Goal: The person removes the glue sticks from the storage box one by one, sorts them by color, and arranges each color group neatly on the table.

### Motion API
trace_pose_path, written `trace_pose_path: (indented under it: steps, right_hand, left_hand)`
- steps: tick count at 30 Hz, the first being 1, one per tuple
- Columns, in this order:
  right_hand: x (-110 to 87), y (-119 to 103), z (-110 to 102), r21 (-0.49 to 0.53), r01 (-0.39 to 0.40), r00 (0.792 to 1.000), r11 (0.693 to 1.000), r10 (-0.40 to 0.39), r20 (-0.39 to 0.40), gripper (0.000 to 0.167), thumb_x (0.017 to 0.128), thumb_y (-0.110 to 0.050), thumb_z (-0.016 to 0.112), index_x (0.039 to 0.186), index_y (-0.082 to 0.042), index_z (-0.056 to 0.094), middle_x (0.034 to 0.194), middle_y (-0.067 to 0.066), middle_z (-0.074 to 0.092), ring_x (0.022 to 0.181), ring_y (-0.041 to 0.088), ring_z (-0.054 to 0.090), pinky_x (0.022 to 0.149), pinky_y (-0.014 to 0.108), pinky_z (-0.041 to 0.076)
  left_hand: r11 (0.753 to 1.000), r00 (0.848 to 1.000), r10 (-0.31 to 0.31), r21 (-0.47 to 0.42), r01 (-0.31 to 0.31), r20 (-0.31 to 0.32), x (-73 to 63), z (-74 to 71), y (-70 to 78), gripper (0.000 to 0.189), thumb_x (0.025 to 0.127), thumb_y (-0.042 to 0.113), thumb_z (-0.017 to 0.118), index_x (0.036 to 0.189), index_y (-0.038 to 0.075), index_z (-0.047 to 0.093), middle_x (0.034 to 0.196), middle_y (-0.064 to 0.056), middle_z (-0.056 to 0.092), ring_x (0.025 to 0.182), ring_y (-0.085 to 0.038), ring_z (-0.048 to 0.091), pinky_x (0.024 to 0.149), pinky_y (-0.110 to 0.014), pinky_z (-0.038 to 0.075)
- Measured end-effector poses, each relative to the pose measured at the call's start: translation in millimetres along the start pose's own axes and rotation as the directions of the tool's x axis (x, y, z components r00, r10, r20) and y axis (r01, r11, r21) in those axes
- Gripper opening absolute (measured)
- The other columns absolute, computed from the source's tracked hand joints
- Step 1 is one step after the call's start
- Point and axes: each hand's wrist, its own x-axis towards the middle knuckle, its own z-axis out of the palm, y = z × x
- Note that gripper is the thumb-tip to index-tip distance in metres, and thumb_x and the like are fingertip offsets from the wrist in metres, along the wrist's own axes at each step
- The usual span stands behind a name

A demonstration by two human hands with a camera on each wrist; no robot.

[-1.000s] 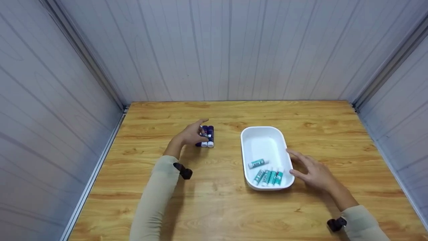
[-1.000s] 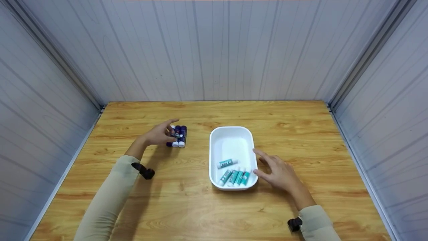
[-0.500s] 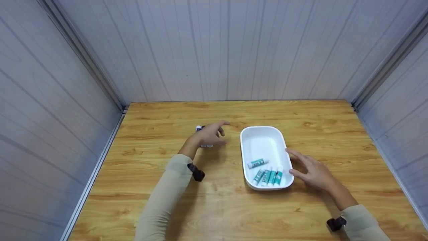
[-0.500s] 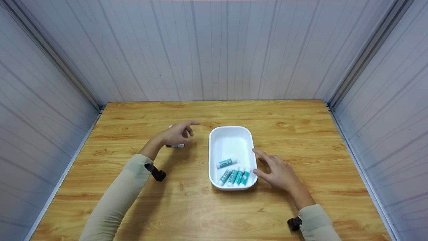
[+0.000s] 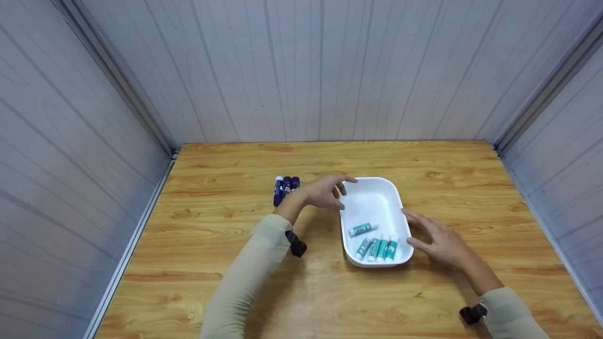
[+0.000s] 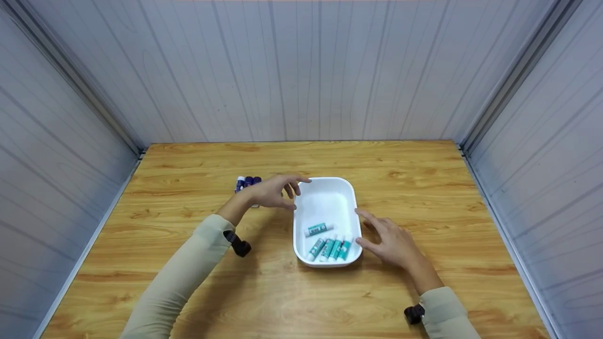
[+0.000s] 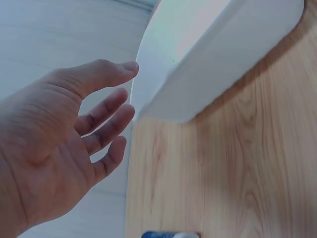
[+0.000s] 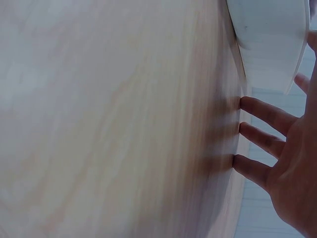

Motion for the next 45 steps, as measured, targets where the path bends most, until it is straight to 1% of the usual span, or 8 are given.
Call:
trace_pose_path:
  steps: [7,11,18,23,30,38,42,45]
  right_hand:
    - [1.4,3.9,2.0,0.013,0.036,0.999,0.999,-0.035,-0.024,0.072,0.109,-0.051,0.07,0.173,-0.037,0.041,0.171,0.015,0.059,0.146,0.054,0.06,0.109,0.087,0.046]
    - [1.5,3.8,2.0,0.015,0.038,0.999,0.999,-0.038,-0.024,0.072,0.109,-0.051,0.07,0.174,-0.036,0.041,0.171,0.015,0.058,0.146,0.055,0.06,0.11,0.087,0.045]
    - [-0.1,0.3,1.0,0.009,0.013,1.0,1.0,-0.013,-0.003,0.072,0.11,-0.055,0.067,0.174,-0.038,0.039,0.174,0.016,0.054,0.149,0.057,0.056,0.111,0.09,0.042]
    - [-0.1,-0.5,0.2,0.003,0.013,1.0,1.0,-0.013,-0.007,0.072,0.11,-0.055,0.067,0.174,-0.039,0.039,0.172,0.017,0.056,0.148,0.057,0.057,0.109,0.09,0.043]
    - [-0.4,0.9,1.2,0.0,0.019,1.0,1.0,-0.019,-0.015,0.072,0.109,-0.054,0.068,0.174,-0.038,0.039,0.17,0.019,0.058,0.146,0.058,0.059,0.108,0.09,0.044]
    - [-0.1,1.4,2.1,0.001,0.021,1.0,1.0,-0.021,-0.019,0.071,0.109,-0.052,0.069,0.172,-0.036,0.041,0.17,0.018,0.058,0.148,0.058,0.058,0.108,0.089,0.046]
    - [-0.1,1.1,2.1,-0.002,0.017,1.0,1.0,-0.017,-0.013,0.071,0.11,-0.053,0.068,0.173,-0.036,0.04,0.171,0.018,0.057,0.148,0.059,0.057,0.109,0.089,0.045]
    - [0.4,0.5,2.3,-0.006,0.018,1.0,1.0,-0.018,-0.012,0.072,0.11,-0.053,0.068,0.173,-0.036,0.04,0.171,0.019,0.057,0.148,0.059,0.057,0.108,0.089,0.044]
  left_hand:
    - [0.999,0.995,0.041,0.025,-0.043,0.091,13.9,8.2,15.1,0.082,0.101,0.002,0.082,0.173,0.018,0.046,0.157,-0.026,0.065,0.144,-0.04,0.066,0.118,-0.051,0.059]
    - [0.999,0.989,0.04,0.019,-0.043,0.146,21.3,12.4,22.6,0.082,0.1,0.0,0.082,0.172,0.02,0.047,0.159,-0.024,0.063,0.146,-0.04,0.065,0.119,-0.049,0.059]
    - [0.997,0.967,-0.02,0.075,0.001,0.254,32.0,23.2,33.6,0.085,0.1,0.002,0.084,0.173,0.023,0.047,0.163,-0.018,0.063,0.148,-0.034,0.065,0.121,-0.044,0.058]
    - [0.99,0.95,-0.062,0.143,0.018,0.307,39.2,29.8,40.3,0.084,0.101,0.002,0.082,0.174,0.023,0.046,0.162,-0.016,0.065,0.147,-0.032,0.067,0.119,-0.041,0.059]
    - [0.978,0.93,-0.142,0.193,0.08,0.338,50.8,37.7,47.1,0.084,0.103,0.002,0.08,0.174,0.027,0.044,0.162,-0.011,0.065,0.148,-0.027,0.067,0.12,-0.038,0.058]
    - [0.954,0.922,-0.176,0.29,0.074,0.344,60.4,41.3,45.8,0.09,0.102,0.01,0.084,0.177,0.029,0.037,0.157,-0.009,0.07,0.148,-0.021,0.062,0.115,-0.028,0.055]
    - [0.95,0.908,-0.228,0.286,0.128,0.351,64.0,43.3,42.2,0.087,0.103,0.012,0.083,0.175,0.032,0.038,0.156,-0.008,0.07,0.146,-0.021,0.062,0.118,-0.031,0.055]
    - [0.947,0.895,-0.248,0.285,0.145,0.371,66.4,44.5,41.1,0.084,0.105,0.011,0.081,0.174,0.033,0.039,0.156,-0.009,0.069,0.143,-0.02,0.063,0.12,-0.032,0.055]
